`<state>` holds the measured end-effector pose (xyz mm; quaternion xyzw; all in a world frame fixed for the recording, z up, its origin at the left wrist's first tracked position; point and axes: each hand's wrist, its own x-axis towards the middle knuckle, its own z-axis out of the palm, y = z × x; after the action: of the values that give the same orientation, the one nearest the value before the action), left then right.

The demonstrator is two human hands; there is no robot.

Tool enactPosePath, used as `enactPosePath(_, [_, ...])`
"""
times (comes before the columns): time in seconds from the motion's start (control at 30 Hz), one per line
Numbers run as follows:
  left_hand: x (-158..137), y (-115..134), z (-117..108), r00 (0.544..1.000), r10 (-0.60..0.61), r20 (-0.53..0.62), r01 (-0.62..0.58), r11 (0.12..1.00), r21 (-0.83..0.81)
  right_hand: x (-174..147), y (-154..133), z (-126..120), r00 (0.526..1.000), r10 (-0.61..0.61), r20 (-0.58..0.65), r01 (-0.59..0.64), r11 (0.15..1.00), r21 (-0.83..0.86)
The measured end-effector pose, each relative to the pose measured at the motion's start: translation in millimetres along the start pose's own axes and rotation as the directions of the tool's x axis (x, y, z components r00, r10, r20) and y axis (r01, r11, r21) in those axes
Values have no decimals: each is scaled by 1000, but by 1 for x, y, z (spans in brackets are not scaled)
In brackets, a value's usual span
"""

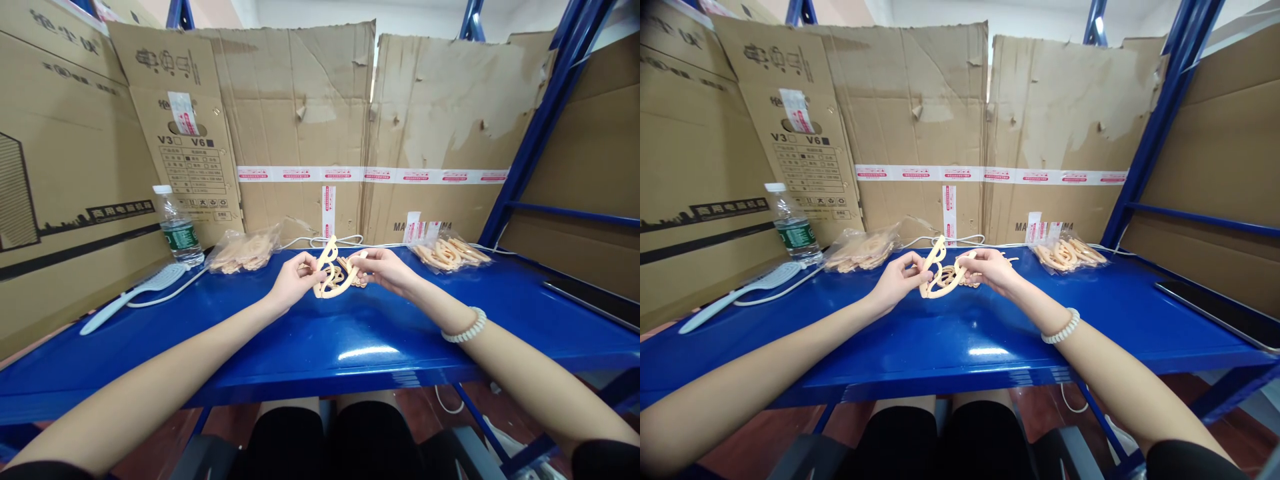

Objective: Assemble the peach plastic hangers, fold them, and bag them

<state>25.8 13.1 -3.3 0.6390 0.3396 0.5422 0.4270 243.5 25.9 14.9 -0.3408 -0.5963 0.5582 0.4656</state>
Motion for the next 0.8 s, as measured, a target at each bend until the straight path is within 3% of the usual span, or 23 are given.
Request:
enactPosePath(0.1, [3, 0, -4, 997, 27, -78, -27, 1000, 0, 2, -2, -4, 999, 8, -35, -8, 1000, -10])
enactPosePath(0.27, [10, 3, -11, 975, 58, -213, -59, 998, 0, 6, -1, -7, 977, -51, -208, 64, 996, 55])
enactPosePath(0.5, [13, 2, -15, 966, 64, -251, -60, 998, 22, 11, 3, -14, 939, -101, -327, 164, 971, 172])
enactPosePath(0.63, [10, 4, -12, 977, 58, -203, -62, 998, -16, 12, 4, -16, 942, -103, -319, 173, 965, 199])
enactPosePath(0.8, [0, 16, -5, 999, 1, 53, 0, 1000, -25, 9, 10, -7, 989, -66, -130, 89, 980, 178])
